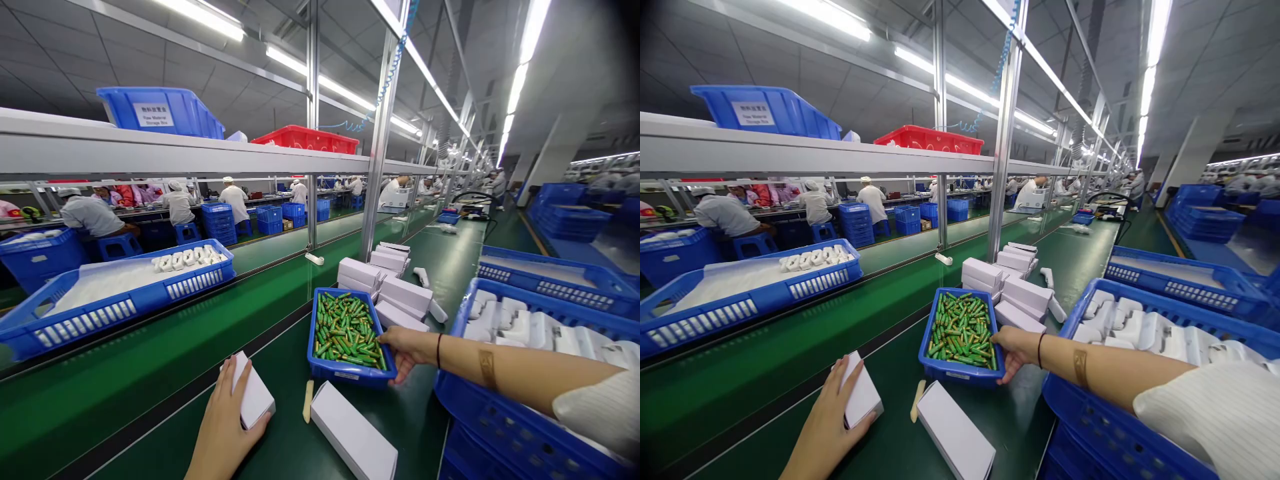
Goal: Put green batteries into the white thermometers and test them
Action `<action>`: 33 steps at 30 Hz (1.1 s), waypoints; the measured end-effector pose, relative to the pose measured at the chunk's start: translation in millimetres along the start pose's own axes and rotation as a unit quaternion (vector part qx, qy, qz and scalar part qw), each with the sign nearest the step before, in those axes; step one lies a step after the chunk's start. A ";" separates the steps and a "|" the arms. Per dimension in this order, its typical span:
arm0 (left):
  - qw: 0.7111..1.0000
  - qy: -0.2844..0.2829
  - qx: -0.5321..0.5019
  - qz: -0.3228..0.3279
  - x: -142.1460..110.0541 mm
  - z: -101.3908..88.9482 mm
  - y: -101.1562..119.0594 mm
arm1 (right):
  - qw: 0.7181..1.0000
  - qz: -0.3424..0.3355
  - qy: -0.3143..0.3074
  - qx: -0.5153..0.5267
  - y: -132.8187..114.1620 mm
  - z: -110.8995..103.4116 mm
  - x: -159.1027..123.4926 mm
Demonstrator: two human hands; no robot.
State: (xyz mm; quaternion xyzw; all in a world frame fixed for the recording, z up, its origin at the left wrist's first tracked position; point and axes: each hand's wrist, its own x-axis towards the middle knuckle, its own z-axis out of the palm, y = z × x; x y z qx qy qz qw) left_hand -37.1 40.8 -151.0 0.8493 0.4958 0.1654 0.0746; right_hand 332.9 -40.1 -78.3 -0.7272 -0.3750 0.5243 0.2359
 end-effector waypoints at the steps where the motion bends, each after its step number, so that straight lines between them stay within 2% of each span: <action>1: 1.000 0.001 -0.006 -0.002 -0.7 0.9 -0.9 | 1.000 -0.002 -0.002 0.004 -0.5 11.9 -0.4; 4: 1.000 0.018 -0.015 0.006 -1.9 5.4 -3.0 | 1.000 -0.018 -0.006 -0.009 -1.5 45.3 -0.8; 6: 0.999 0.037 -0.017 0.015 -2.8 8.9 -4.7 | 0.998 -0.048 -0.017 -0.038 -2.6 55.7 -2.3; 8: 0.998 0.048 -0.020 0.018 -3.8 11.7 -6.3 | 0.992 -0.079 -0.033 -0.097 -5.3 50.6 -5.8; 11: 0.999 0.044 -0.030 0.012 -4.5 12.8 -7.3 | 0.968 -0.149 -0.018 -0.201 -13.3 22.7 -11.4; 12: 0.999 0.040 -0.034 0.009 -4.4 12.4 -7.1 | 0.952 -0.185 -0.003 -0.243 -16.7 13.1 -11.9; 13: 0.999 0.036 -0.039 0.007 -4.3 11.8 -6.7 | 0.917 -0.237 0.016 -0.320 -20.2 5.6 -11.1; 14: 0.999 0.032 -0.043 0.004 -4.0 11.1 -6.3 | 0.857 -0.296 0.031 -0.420 -23.5 0.8 -8.9; 16: 0.999 0.026 -0.046 0.000 -3.5 9.8 -5.6 | 0.681 -0.393 0.046 -0.616 -28.0 -0.4 -1.1; 17: 0.999 0.024 -0.046 -0.003 -3.3 9.4 -5.5 | 0.597 -0.420 0.046 -0.682 -28.8 2.1 3.7; 18: 0.999 0.023 -0.045 -0.005 -3.2 9.3 -5.6 | 0.544 -0.435 0.045 -0.717 -28.7 5.6 8.3; 19: 0.999 0.023 -0.043 -0.004 -3.1 9.4 -5.9 | 0.531 -0.440 0.043 -0.723 -27.7 9.4 12.3; 23: 0.999 0.031 -0.039 0.004 -4.1 11.7 -8.1 | 0.523 -0.442 0.061 -0.726 -19.6 17.5 19.3; 27: 0.998 0.037 -0.044 0.006 -4.5 14.0 -9.4 | 0.539 -0.417 0.087 -0.727 -19.2 13.1 26.5; 33: 0.997 0.050 -0.054 0.006 -4.0 15.6 -9.7 | 0.552 -0.376 0.098 -0.738 -34.1 0.2 50.2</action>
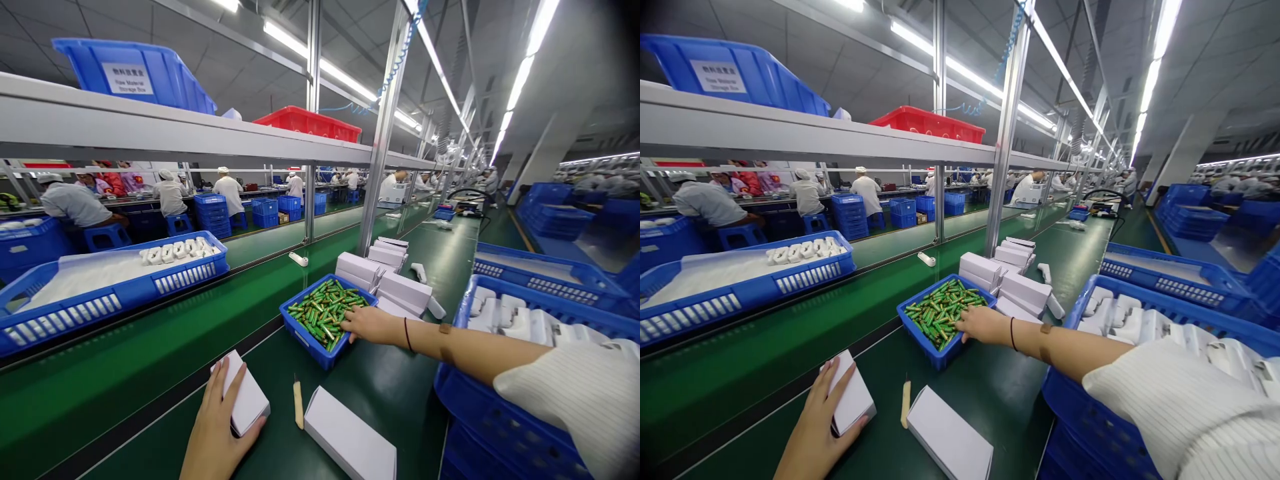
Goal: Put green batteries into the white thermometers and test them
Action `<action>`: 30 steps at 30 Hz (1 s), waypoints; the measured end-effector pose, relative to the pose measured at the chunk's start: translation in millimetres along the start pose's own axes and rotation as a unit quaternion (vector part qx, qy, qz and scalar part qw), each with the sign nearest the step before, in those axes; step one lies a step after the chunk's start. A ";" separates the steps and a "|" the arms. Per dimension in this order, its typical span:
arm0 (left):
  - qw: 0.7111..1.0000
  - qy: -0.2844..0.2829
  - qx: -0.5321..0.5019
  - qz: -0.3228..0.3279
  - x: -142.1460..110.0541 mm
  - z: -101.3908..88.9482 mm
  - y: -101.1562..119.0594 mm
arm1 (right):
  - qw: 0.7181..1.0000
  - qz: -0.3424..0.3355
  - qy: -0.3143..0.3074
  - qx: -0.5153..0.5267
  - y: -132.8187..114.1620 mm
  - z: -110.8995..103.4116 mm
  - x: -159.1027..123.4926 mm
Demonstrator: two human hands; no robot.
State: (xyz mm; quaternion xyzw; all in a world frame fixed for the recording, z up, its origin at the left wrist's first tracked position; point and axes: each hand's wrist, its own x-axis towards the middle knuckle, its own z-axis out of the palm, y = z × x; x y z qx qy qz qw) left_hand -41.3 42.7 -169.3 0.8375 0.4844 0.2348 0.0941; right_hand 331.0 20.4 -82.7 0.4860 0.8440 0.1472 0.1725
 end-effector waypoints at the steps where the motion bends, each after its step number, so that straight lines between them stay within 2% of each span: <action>1: 1.000 -0.001 -0.003 -0.001 -0.3 0.0 0.2 | 1.000 0.001 -0.005 0.001 2.0 0.3 1.6; 9: 0.997 0.038 -0.055 0.033 -5.4 -0.4 7.4 | 0.997 0.058 -0.036 0.020 -11.0 -5.2 1.1; 12: 0.997 0.034 -0.067 0.030 -6.7 -0.6 10.7 | 0.995 0.088 -0.042 0.036 -13.3 -9.6 1.1; 15: 0.997 0.024 -0.062 0.024 -8.0 -1.5 12.7 | 0.989 0.126 -0.043 0.058 -15.2 -20.5 -1.1; 17: 0.998 0.019 -0.057 0.025 -9.5 -2.8 12.9 | 0.983 0.166 -0.033 0.068 -25.8 -33.1 -6.6; 19: 0.998 0.015 -0.054 0.032 -11.8 -4.7 12.2 | 0.974 0.213 -0.014 0.069 -49.9 -48.4 -16.5; 21: 0.998 0.008 -0.053 0.043 -14.8 -7.3 10.8 | 0.968 0.241 0.001 0.074 -87.0 -62.0 -29.7; 24: 0.996 -0.002 -0.056 0.063 -19.4 -10.9 8.0 | 0.969 0.189 0.000 0.160 -150.1 -69.9 -47.7; 27: 0.996 -0.013 -0.064 0.068 -22.0 -12.2 4.6 | 0.962 0.188 0.009 0.200 -192.8 -59.5 -57.0; 30: 0.995 -0.020 -0.070 0.070 -22.5 -11.5 1.9 | 0.946 0.262 0.039 0.184 -200.8 -39.1 -62.8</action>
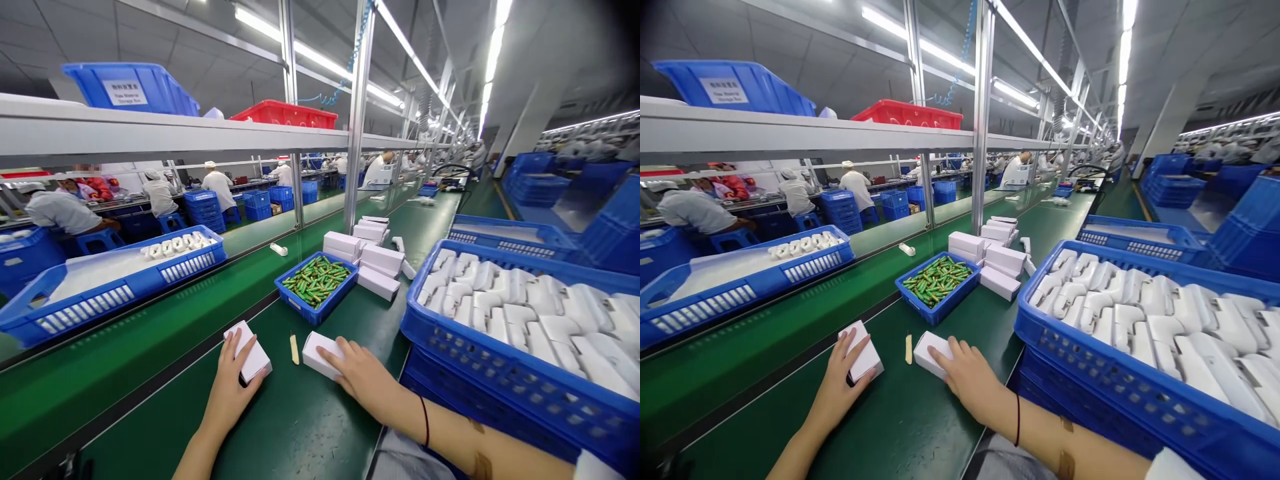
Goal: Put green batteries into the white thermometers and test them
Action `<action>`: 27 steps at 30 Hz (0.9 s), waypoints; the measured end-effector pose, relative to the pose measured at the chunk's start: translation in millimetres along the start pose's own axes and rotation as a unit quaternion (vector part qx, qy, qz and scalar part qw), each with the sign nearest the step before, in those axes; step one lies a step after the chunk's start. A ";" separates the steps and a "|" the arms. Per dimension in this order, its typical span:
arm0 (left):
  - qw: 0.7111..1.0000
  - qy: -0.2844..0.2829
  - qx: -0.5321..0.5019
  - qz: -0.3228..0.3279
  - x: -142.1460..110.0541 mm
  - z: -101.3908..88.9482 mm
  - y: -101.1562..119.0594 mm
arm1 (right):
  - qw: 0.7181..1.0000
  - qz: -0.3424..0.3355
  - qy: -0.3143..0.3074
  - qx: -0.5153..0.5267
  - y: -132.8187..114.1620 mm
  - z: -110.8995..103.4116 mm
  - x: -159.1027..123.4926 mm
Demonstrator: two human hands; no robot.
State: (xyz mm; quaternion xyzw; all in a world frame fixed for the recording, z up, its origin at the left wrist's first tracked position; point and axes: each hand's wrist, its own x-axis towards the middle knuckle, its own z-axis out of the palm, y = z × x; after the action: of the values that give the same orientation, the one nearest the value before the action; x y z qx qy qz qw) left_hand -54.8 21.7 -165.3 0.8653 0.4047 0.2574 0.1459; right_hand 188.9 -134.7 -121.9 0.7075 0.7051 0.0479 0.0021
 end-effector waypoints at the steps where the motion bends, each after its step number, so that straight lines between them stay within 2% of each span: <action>1: 1.000 0.000 -0.002 0.002 0.0 0.3 -0.4 | 1.000 0.026 0.013 -0.003 6.7 5.3 0.1; 8: 1.000 -0.005 -0.015 0.010 -0.2 0.1 4.2 | 0.969 0.207 0.084 -0.109 76.8 32.2 25.7; 13: 0.998 -0.053 -0.031 0.026 -6.3 -7.8 9.7 | 0.959 0.235 0.105 -0.118 114.3 46.4 53.3; 17: 0.996 -0.075 -0.037 0.027 -16.3 -12.9 15.5 | 0.953 0.240 0.146 -0.117 130.6 59.4 59.6; 20: 0.998 -0.060 -0.030 0.016 -22.1 -11.2 21.2 | 0.946 0.200 0.241 -0.080 121.7 61.6 55.8; 22: 0.999 -0.050 -0.019 0.010 -24.4 -8.2 25.7 | 0.946 0.131 0.295 0.006 99.3 55.7 52.8; 23: 0.999 -0.046 -0.012 0.008 -25.4 -6.3 28.1 | 0.951 0.082 0.293 0.064 83.5 50.8 52.1; 24: 0.999 -0.040 -0.004 0.007 -26.2 -4.5 30.7 | 0.956 0.027 0.265 0.121 65.6 45.4 52.4; 26: 0.999 -0.031 0.012 0.013 -27.9 -1.0 36.1 | 0.969 -0.090 0.133 0.189 28.9 35.5 56.7; 27: 0.999 -0.027 0.022 0.020 -28.6 0.4 38.8 | 0.969 -0.137 0.082 0.189 12.8 32.7 60.6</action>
State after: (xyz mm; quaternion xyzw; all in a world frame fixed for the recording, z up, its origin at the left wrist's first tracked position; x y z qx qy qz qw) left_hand -45.8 -24.9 -157.1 0.8827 0.3890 0.2276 0.1332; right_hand 204.0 -72.1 -149.7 0.5853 0.7893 -0.0295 -0.1833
